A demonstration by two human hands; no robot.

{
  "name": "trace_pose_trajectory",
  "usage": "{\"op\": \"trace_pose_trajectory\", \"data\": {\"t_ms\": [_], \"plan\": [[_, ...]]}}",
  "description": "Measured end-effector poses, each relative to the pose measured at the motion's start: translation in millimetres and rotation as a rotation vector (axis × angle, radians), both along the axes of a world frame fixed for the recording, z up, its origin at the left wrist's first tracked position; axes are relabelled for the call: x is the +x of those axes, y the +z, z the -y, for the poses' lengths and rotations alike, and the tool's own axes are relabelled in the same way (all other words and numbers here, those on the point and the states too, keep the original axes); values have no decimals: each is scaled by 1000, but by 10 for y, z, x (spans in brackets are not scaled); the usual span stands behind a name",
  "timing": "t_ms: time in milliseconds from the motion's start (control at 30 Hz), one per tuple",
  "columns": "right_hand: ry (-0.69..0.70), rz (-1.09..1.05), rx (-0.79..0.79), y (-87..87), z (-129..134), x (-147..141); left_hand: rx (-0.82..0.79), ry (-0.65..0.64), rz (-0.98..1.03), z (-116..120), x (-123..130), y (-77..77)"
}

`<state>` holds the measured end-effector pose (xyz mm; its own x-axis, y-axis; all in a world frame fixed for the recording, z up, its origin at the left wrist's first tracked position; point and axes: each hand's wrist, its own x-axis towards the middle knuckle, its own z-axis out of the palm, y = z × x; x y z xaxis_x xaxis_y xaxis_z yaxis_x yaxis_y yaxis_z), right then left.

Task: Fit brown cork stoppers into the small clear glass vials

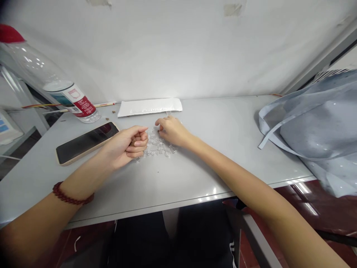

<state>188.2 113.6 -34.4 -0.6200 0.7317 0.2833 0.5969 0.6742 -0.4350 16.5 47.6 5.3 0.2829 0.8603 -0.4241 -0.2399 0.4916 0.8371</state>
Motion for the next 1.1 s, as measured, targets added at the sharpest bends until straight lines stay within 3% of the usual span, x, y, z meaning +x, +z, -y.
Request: {"op": "trace_pose_trajectory", "data": {"t_ms": [167, 300, 467, 833, 933, 1033, 1100], "plan": [[21, -238, 145, 79, 148, 8, -1, -6, -134, -19, -14, -45], [165, -368, 281, 168, 348, -28, 66, -73, -152, -3, -2, -66], [178, -387, 237, 207, 450, -20, 201, -100, -166, 7, -12, -78], [165, -400, 250, 223, 424, 47, 286, -123, -219, 59, 49, -24], [195, -304, 243, 227, 401, 72, 368, -72, -281, 77, 76, -74], [170, -202, 302, 166, 319, 96, 587, 81, -487, 115, 107, -100], [136, -111, 320, 101, 247, 105, 640, 184, -511, 133, 109, -76]]}}
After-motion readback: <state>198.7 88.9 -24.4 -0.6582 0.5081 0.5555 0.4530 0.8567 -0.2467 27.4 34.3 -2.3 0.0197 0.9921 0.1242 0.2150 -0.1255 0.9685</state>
